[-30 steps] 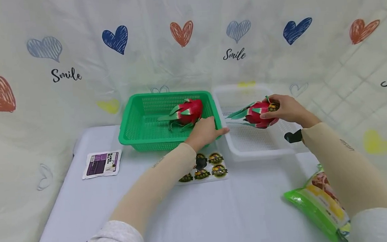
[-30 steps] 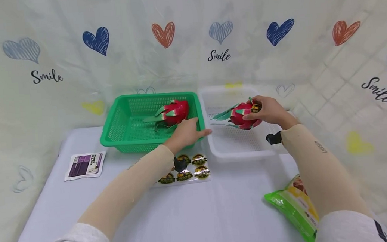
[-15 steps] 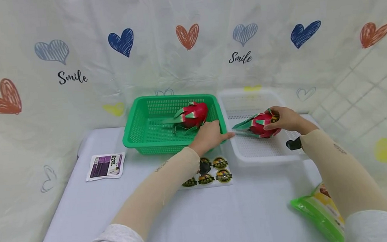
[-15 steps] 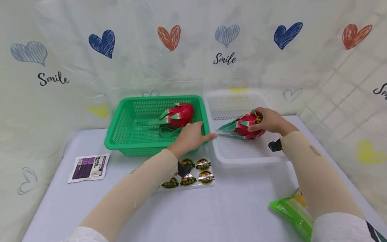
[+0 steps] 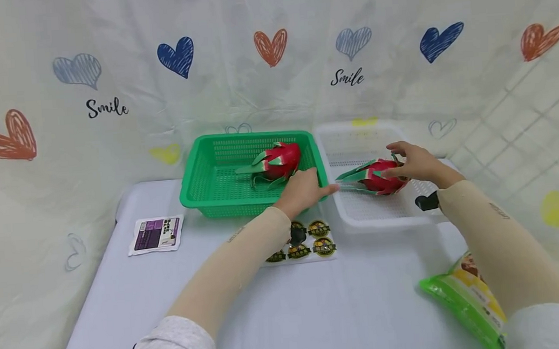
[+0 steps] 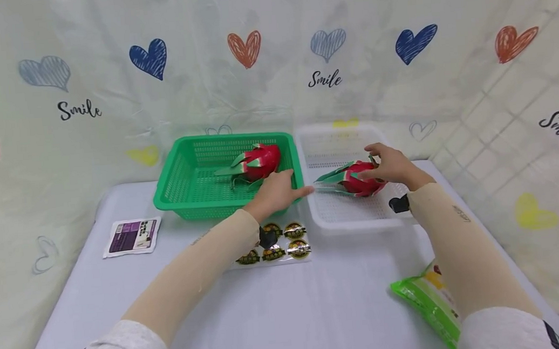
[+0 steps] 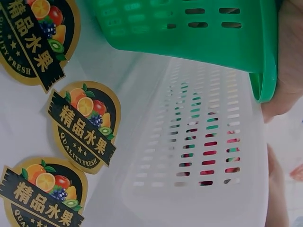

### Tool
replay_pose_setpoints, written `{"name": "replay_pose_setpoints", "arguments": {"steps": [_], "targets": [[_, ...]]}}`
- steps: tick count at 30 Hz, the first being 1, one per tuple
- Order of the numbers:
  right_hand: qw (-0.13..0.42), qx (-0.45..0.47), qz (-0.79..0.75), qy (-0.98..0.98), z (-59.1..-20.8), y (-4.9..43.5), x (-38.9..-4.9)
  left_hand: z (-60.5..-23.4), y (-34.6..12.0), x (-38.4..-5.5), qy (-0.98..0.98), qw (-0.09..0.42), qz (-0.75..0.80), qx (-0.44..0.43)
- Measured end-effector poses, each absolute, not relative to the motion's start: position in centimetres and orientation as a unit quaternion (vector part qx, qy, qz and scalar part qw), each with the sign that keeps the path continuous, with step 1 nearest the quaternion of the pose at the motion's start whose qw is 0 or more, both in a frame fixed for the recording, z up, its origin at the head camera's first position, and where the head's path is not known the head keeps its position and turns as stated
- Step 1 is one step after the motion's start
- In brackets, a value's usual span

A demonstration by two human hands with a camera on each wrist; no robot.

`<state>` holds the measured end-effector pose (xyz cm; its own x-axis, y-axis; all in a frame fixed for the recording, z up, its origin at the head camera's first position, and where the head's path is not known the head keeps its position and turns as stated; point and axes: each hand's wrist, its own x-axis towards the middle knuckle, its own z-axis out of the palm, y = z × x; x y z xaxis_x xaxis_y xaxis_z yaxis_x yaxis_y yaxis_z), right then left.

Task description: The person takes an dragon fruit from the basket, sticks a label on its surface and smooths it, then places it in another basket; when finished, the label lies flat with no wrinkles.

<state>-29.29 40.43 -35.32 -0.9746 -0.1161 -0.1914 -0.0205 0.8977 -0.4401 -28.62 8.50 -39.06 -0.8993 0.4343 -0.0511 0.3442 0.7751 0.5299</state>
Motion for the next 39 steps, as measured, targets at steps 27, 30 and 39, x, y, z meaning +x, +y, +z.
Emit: {"name": "replay_pose_setpoints", "arguments": {"steps": [27,30,39], "targets": [[-0.012,-0.130,-0.255,0.958,-33.0,33.1,-25.2,-43.8,-4.3,-21.4,0.828,-0.222,0.466,0.219],[-0.016,-0.159,-0.246,0.956,-32.7,30.9,-26.6,-45.1,-6.9,-21.4,0.800,-0.128,0.572,0.128],[0.051,-0.188,-0.253,0.948,-32.9,22.4,-32.1,-45.5,-9.6,-23.0,0.628,0.029,0.775,-0.064]]}}
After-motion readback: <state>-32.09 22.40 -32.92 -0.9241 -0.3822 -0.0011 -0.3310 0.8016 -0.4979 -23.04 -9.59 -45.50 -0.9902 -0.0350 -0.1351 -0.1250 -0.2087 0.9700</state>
